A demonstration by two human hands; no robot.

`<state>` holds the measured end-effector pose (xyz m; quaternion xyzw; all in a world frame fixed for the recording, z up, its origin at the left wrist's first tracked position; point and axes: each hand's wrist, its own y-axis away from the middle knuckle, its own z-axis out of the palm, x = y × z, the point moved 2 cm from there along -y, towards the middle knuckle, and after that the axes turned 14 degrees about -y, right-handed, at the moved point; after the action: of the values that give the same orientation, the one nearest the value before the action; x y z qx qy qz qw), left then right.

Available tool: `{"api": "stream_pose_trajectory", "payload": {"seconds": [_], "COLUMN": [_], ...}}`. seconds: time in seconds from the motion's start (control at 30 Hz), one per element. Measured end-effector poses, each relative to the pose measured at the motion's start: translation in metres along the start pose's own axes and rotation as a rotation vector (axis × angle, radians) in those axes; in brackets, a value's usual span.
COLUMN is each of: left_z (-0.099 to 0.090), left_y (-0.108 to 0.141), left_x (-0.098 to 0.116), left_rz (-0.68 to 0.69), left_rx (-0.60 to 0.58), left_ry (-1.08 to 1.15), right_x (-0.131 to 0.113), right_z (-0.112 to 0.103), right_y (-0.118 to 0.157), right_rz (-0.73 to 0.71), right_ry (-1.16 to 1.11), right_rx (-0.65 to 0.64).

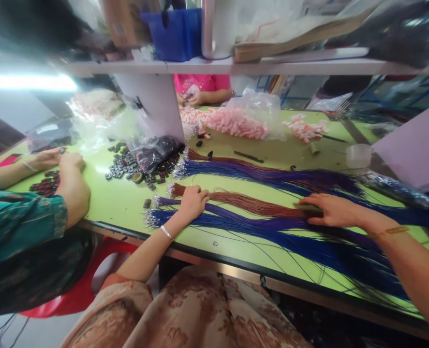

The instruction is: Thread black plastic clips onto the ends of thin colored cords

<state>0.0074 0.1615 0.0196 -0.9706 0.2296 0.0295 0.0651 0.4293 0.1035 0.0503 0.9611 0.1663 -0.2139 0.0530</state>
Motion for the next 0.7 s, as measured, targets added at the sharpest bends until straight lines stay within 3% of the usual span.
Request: {"api": "stream_pose_trajectory", "payload": {"seconds": [0.03, 0.07, 0.13, 0.23, 0.33, 0.5, 0.7], "left_z": [0.003, 0.006, 0.010, 0.015, 0.020, 0.023, 0.023], "left_y": [0.001, 0.003, 0.005, 0.005, 0.005, 0.008, 0.009], "left_x": [0.000, 0.000, 0.000, -0.001, -0.003, -0.003, -0.001], "left_rz": [0.011, 0.013, 0.017, 0.015, 0.011, 0.005, -0.003], "left_rx": [0.007, 0.022, 0.048, 0.085, 0.126, 0.151, 0.134], "left_ry": [0.003, 0.011, 0.031, 0.070, 0.110, 0.115, 0.102], "right_x": [-0.015, -0.032, -0.073, -0.134, -0.176, -0.201, -0.204], "right_z": [-0.001, -0.001, 0.007, 0.041, 0.084, 0.128, 0.145], "right_y": [-0.012, -0.027, -0.066, -0.139, -0.215, -0.304, -0.337], "right_rz": [-0.046, -0.084, -0.178, -0.319, -0.365, -0.239, -0.123], "right_ry": [-0.042, -0.056, -0.029, 0.041, 0.126, 0.122, 0.095], "right_rx": [-0.101, -0.114, -0.035, 0.103, 0.164, 0.150, 0.219]}}
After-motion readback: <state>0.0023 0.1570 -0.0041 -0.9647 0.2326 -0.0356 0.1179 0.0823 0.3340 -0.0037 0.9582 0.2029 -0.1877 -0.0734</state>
